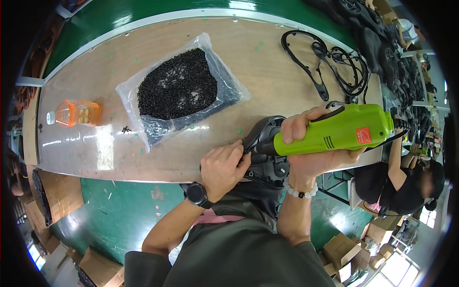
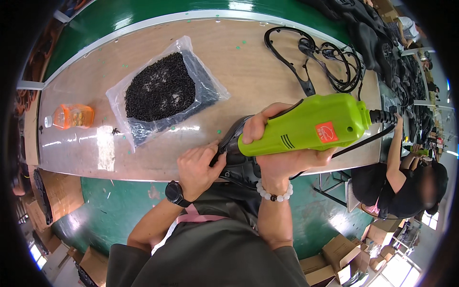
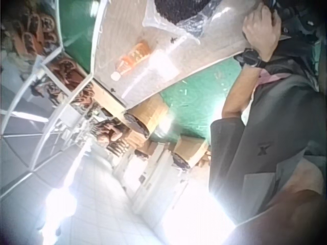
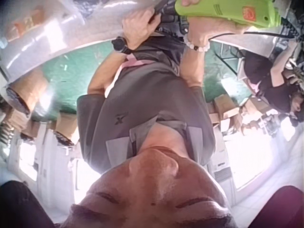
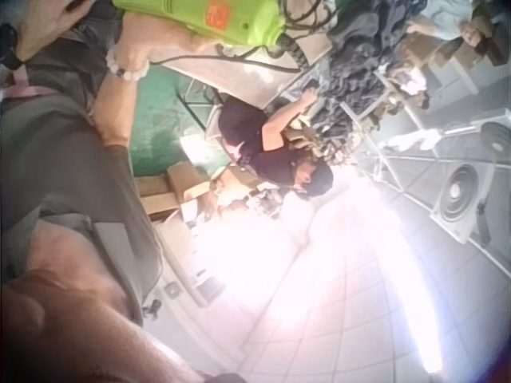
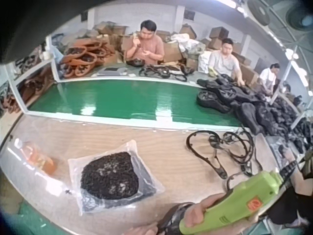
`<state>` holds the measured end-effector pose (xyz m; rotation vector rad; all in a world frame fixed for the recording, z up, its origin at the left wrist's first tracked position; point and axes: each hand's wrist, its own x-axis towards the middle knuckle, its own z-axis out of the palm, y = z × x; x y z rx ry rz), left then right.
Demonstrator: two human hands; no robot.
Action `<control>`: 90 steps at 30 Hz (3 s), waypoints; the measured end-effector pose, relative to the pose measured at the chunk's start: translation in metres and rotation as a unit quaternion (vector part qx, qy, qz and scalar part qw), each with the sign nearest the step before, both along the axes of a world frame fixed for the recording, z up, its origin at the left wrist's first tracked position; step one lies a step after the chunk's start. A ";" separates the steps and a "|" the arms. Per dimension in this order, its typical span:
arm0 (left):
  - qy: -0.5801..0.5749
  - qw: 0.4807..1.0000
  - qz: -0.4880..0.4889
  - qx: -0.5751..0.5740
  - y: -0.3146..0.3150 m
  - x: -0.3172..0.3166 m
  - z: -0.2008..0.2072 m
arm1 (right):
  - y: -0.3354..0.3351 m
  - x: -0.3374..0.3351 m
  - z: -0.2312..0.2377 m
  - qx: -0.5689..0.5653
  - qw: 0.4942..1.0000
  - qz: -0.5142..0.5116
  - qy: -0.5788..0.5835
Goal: Assemble components onto bicycle seats using an electric screwdriver at a factory workbench.
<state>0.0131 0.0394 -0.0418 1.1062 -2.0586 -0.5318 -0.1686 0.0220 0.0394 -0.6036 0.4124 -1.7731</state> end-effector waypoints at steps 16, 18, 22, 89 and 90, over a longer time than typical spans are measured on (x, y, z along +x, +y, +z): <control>-0.006 0.998 0.004 0.065 0.002 0.004 0.011 | 0.006 0.030 0.018 0.036 0.990 -0.045 0.126; 0.002 0.997 -0.002 0.079 0.001 0.008 0.012 | 0.005 0.027 0.021 0.071 0.984 -0.076 0.144; 0.002 0.995 -0.047 0.085 0.001 0.019 0.024 | 0.001 0.017 0.014 0.013 0.997 -0.015 0.072; 0.082 0.980 -0.168 -0.067 -0.024 0.067 0.021 | 0.044 0.075 0.048 -0.132 0.941 -0.048 0.307; 0.078 0.980 -0.174 -0.058 -0.023 0.067 0.023 | 0.044 0.076 0.047 -0.120 0.950 -0.034 0.287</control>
